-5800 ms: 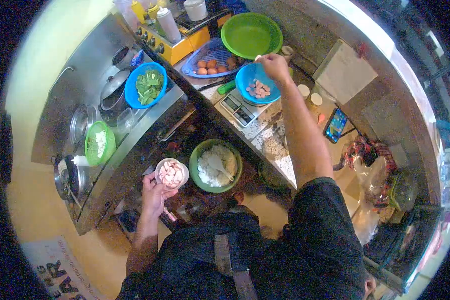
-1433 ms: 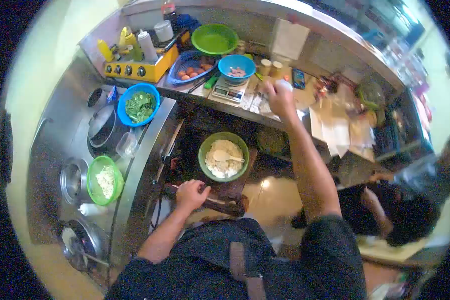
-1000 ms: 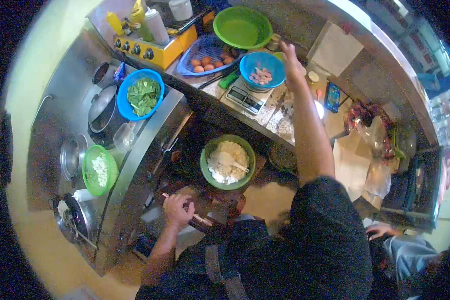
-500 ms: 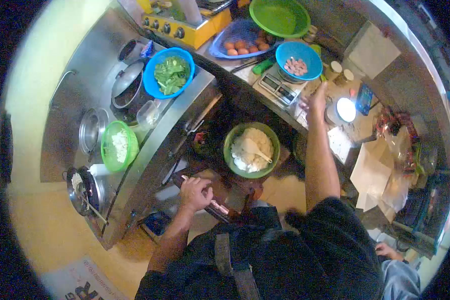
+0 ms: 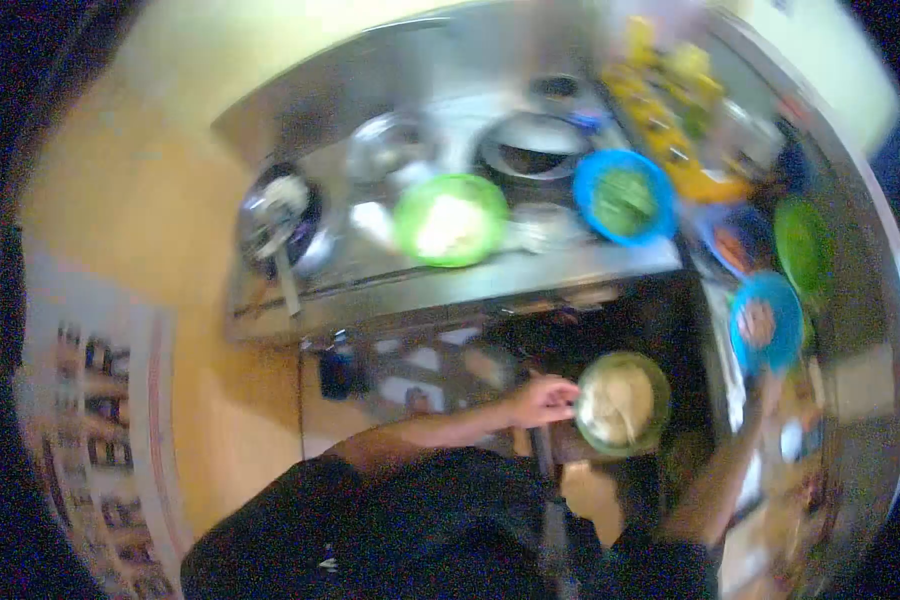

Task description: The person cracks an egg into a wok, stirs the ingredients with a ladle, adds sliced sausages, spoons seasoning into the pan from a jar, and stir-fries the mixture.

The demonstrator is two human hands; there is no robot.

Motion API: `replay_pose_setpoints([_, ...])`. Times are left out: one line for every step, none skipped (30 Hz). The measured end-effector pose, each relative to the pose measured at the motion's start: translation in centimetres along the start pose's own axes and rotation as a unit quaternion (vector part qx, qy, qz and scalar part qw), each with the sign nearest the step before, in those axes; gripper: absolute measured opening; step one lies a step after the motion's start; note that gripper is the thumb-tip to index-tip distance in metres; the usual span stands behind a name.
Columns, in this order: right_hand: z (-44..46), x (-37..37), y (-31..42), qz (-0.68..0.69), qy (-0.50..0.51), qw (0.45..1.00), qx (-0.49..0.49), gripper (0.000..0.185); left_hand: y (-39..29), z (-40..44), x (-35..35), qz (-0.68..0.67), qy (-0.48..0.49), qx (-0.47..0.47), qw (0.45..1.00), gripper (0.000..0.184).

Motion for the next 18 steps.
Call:
replay_pose_setpoints([-1.7,2.7,2.6,-0.049,-0.007,0.999,0.007,0.041,-0.1,-0.4,-2.2,-0.056,0.001,-0.031,0.998,0.044])
replay_pose_setpoints([-3.7,7.0,4.7,-0.063,0.014,0.998,-0.009,0.042,-1.7,-1.6,-5.0,-0.086,0.007,-0.019,0.996,0.055])
replay_pose_setpoints([-6.4,12.7,6.4,-0.086,0.053,0.995,-0.020,0.043,-4.1,-3.5,-8.0,-0.155,-0.008,-0.017,0.988,0.065])
replay_pose_setpoints([-9.6,18.6,8.2,-0.110,0.099,0.989,-0.026,0.044,-6.1,-4.8,-10.1,-0.222,-0.008,-0.014,0.975,0.076])
replay_pose_setpoints([-12.3,25.2,9.6,-0.128,0.148,0.980,-0.026,0.046,-7.7,-6.7,-12.9,-0.226,-0.005,0.011,0.974,0.082])
replay_pose_setpoints([-14.5,32.1,10.5,-0.143,0.192,0.971,-0.016,0.049,-8.8,-8.3,-15.9,-0.229,-0.001,0.036,0.973,0.089])
replay_pose_setpoints([-17.5,39.8,12.2,-0.115,0.214,0.969,0.038,0.049,-10.1,-10.3,-18.0,-0.241,0.001,0.061,0.969,0.096])
replay_pose_setpoints([-20.6,47.4,13.9,-0.089,0.231,0.964,0.093,0.050,-13.4,-13.0,-20.7,-0.259,0.016,0.116,0.959,0.102])
replay_pose_setpoints([-21.2,52.5,13.6,-0.136,0.273,0.948,0.089,0.050,-13.4,-16.1,-23.8,-0.316,-0.039,0.115,0.941,0.100])
replay_pose_setpoints([-21.3,57.7,12.8,-0.178,0.316,0.929,0.079,0.049,-13.4,-18.9,-27.0,-0.364,-0.094,0.115,0.920,0.099])
replay_pose_setpoints([-22.2,62.5,12.5,-0.094,0.345,0.927,0.111,0.047,-13.3,-21.9,-30.3,-0.318,-0.128,0.147,0.928,0.096])
replay_pose_setpoints([-23.2,67.4,12.8,-0.008,0.370,0.918,0.143,0.046,-13.4,-25.0,-33.9,-0.270,-0.160,0.175,0.933,0.092])
replay_pose_setpoints([-24.0,72.0,14.0,-0.007,0.406,0.906,0.120,0.044,-14.7,-28.1,-36.6,-0.254,-0.174,0.184,0.933,0.086])
replay_pose_setpoints([-25.0,75.9,15.0,-0.007,0.441,0.892,0.097,0.042,-15.8,-31.4,-38.8,-0.241,-0.189,0.193,0.932,0.081])
replay_pose_setpoints([-26.2,79.4,15.4,-0.008,0.485,0.869,0.095,0.048,-15.5,-34.6,-41.0,-0.264,-0.228,0.183,0.919,0.077])
replay_pose_setpoints([-27.4,82.4,15.7,-0.009,0.528,0.844,0.092,0.053,-15.0,-37.6,-43.0,-0.287,-0.266,0.173,0.904,0.073])
replay_pose_setpoints([-28.7,84.5,16.5,-0.001,0.551,0.828,0.105,0.057,-15.2,-40.4,-45.2,-0.268,-0.300,0.192,0.895,0.070])
replay_pose_setpoints([-30.0,86.2,18.0,0.007,0.574,0.811,0.117,0.061,-15.5,-43.1,-47.7,-0.247,-0.332,0.209,0.886,0.068])
Point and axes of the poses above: each hand's wrist, its own z-axis towards the middle knuckle, its own x-axis out of the palm, y = z × x, the point moved 8 cm from there along z, towards the middle knuckle, and after that the axes turned 12 degrees about y, right-handed, at the moved point
